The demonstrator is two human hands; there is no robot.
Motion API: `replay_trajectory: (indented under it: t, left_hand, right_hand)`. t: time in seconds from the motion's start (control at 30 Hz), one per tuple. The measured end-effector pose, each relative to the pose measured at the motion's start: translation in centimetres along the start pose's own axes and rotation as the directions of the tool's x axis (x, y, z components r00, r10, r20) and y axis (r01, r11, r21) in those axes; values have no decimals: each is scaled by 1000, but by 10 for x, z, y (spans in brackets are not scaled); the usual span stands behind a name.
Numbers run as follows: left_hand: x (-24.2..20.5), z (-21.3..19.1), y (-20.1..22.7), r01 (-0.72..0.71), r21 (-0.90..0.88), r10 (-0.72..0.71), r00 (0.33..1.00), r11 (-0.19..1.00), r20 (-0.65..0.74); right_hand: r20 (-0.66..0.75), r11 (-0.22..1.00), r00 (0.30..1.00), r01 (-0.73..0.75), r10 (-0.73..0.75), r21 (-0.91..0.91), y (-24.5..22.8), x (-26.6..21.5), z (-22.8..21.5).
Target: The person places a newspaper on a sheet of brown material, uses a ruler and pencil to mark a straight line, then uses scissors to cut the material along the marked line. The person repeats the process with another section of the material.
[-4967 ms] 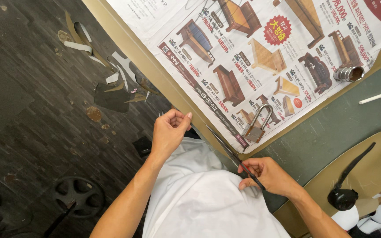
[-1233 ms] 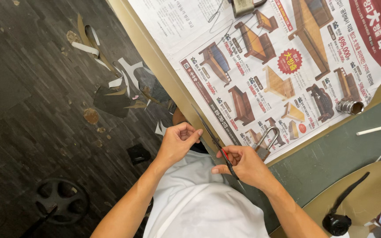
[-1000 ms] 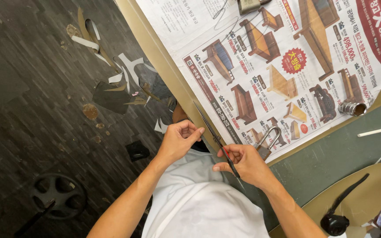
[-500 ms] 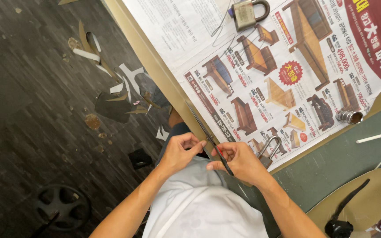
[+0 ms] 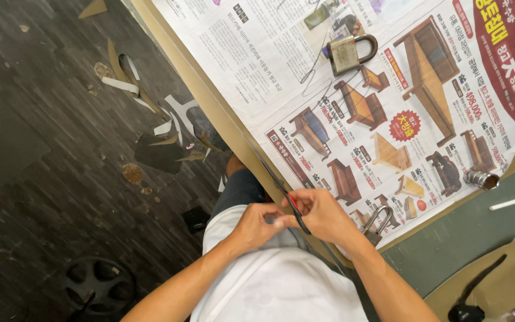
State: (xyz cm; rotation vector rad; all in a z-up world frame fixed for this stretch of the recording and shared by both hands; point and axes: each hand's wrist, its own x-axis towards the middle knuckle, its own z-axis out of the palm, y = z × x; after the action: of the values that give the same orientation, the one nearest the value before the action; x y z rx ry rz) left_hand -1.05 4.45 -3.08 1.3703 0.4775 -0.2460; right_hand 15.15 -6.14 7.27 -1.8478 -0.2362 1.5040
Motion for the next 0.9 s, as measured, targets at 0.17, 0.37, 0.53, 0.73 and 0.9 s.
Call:
replay_trajectory:
  t: [0.17,0.37,0.53,0.73,0.9]
  left_hand:
    - [5,-14,21,88,9,-88,994,996,60]
    - [8,-16,34,30,-42,-26,996,999,80]
    - [9,-20,34,121,-15,-118,986,993,118]
    - [24,-36,22,58,206,-118,948,977,294]
    - [32,-42,22,106,358,-246,895,928,372]
  right_hand:
    - [-35,998,999,-21,19,-60,-20,21,2]
    - [5,1000,1000,-11,11,-27,-34,33,5]
    - [36,999,999,29,-29,15,-45,48,8]
    - [28,1000,1000,-8,8,6,-52,48,7]
    - [-20,995,996,86,-87,-44,-58,57,11]
